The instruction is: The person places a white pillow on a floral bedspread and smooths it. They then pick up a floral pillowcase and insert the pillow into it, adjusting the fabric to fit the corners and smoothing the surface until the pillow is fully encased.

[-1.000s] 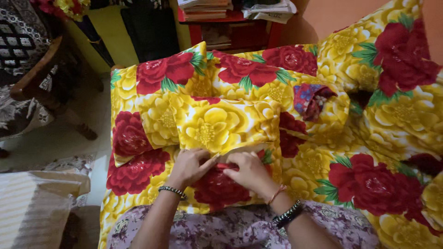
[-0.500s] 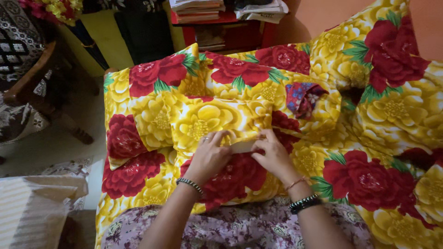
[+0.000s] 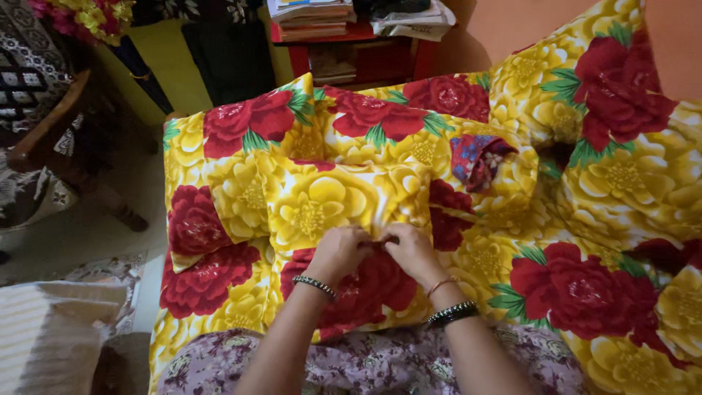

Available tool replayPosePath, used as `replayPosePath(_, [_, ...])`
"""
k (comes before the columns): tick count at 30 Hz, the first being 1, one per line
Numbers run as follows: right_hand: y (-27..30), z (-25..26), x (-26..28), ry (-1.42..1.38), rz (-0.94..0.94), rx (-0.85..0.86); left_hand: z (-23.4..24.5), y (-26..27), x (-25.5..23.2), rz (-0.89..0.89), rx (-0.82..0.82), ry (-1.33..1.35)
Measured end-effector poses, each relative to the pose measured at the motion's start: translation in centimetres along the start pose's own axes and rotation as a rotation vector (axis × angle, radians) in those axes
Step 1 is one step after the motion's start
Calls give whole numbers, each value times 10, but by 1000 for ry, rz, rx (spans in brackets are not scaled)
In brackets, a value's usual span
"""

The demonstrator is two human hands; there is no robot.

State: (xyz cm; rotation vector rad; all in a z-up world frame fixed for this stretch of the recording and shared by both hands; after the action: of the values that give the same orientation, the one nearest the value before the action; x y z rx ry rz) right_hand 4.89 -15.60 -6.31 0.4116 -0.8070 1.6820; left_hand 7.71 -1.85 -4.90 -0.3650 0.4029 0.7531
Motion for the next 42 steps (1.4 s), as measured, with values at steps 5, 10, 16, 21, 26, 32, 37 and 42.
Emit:
replayPosePath(5, [-2,-26,-8,-128,-137,303,-6,13,16,44,105,173])
replayPosePath(10, [-4,-31,1,-87,-183,364,1,23,31,181,141,114])
replayPosePath(16, [-3,-8,9,284,-173,299,42,48,90,378,402,-29])
replayPosePath(21, [-1,7,-2,319,-130,277,59,58,122,369,335,-163])
replayPosePath(26, [2,26,-35,501,-156,349,49,59,138,381,379,-311])
replayPosePath(32, [10,42,-73,419,-210,205,54,46,116,331,307,-109])
replayPosePath(37, [16,35,-100,-5,-308,68,62,23,69,269,194,-20])
replayPosePath(42, [13,46,-73,-107,6,-127,33,-5,-2,109,212,28])
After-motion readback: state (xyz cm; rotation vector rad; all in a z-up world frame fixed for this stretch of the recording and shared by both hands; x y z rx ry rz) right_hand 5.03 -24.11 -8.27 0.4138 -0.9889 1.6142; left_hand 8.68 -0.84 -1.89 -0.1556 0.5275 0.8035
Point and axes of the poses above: each hand's wrist, its own y-axis away from the middle knuckle, its own z-axis out of the back of the hand, x = y × z, the point moved 10 cm from there along -y, towards the middle knuckle, and after that the axes turned 9 degrees about x, right-handed, at the moved point
